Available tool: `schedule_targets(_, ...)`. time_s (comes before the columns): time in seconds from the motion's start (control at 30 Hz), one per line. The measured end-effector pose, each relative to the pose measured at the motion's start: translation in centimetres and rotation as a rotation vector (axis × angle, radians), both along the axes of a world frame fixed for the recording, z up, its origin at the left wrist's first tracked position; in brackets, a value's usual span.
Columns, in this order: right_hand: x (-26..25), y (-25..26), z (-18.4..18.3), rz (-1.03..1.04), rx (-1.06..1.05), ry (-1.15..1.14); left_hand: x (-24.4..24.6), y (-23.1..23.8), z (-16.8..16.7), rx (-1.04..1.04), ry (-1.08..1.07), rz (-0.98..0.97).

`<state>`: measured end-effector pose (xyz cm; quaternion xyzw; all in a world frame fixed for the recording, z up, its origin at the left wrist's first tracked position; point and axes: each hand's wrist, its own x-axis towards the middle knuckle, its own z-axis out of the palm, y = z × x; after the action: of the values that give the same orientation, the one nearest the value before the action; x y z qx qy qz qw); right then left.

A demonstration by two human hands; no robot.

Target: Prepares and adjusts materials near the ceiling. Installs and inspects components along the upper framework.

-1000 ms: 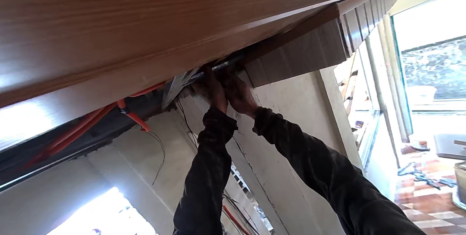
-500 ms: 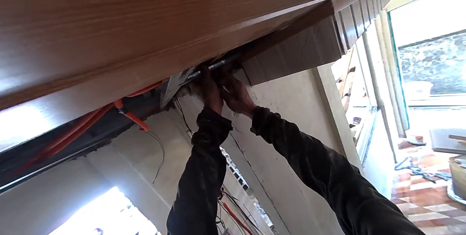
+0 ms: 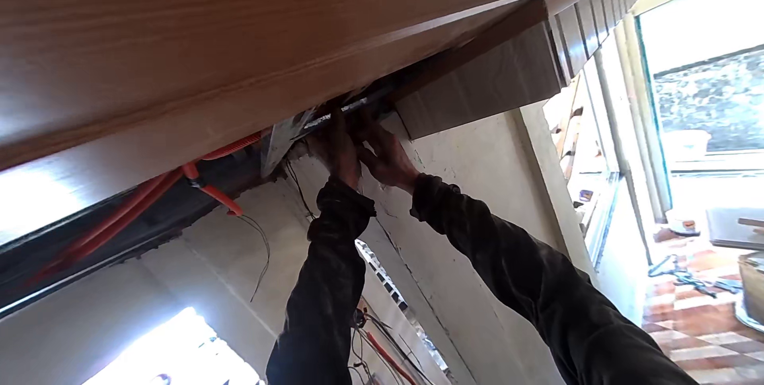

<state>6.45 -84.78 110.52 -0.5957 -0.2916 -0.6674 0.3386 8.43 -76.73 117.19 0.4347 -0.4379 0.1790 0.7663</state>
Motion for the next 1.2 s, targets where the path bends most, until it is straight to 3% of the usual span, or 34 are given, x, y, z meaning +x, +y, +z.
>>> schedule_targets(0.33,0.1,0.0,0.1,-0.042,-0.071,-0.048,0.1,-0.2,-0.4,-0.046,0.005,0.043)
schedule_targets(0.53,-1.2,-0.6,-2.1,-0.048,0.103,-0.008,0.4,0.0,-0.2,-0.016,-0.003,-0.044)
schedule_targets(0.67,-4.0,0.0,-9.3,-0.039,0.265,0.078,-0.5,0.2,0.2,0.022,0.11,-0.098)
schedule_targets(0.77,-7.0,1.0,-18.5,-0.085,0.309,0.222,-1.3,1.1,0.1,0.061,0.139,-0.125)
schedule_targets(0.83,-9.0,1.9,-25.9,-0.061,0.404,0.321,-2.3,2.9,-1.7,0.091,0.067,-0.144)
schedule_targets(0.9,-11.5,3.8,-32.8,0.003,0.583,0.461,-2.9,6.6,-6.5,0.197,-0.181,-0.04)
schedule_targets(0.97,-14.0,6.4,-38.5,0.11,0.828,0.585,-3.1,10.6,-15.4,0.363,-0.462,0.176)
schedule_targets(1.0,-15.1,7.9,-40.9,0.167,0.953,0.627,-3.0,11.9,-21.2,0.423,-0.491,0.218)
schedule_targets(1.1,-17.4,13.3,-44.5,0.294,1.186,0.807,-5.0,15.4,-38.4,0.841,-0.193,-0.04)
schedule_targets(1.17,-17.8,16.3,-46.7,0.387,1.175,0.912,-7.3,17.9,-46.2,1.062,0.138,-0.195)
schedule_targets(1.2,-17.6,17.5,-48.0,0.422,1.162,0.942,-8.4,19.0,-49.2,1.061,0.288,-0.21)
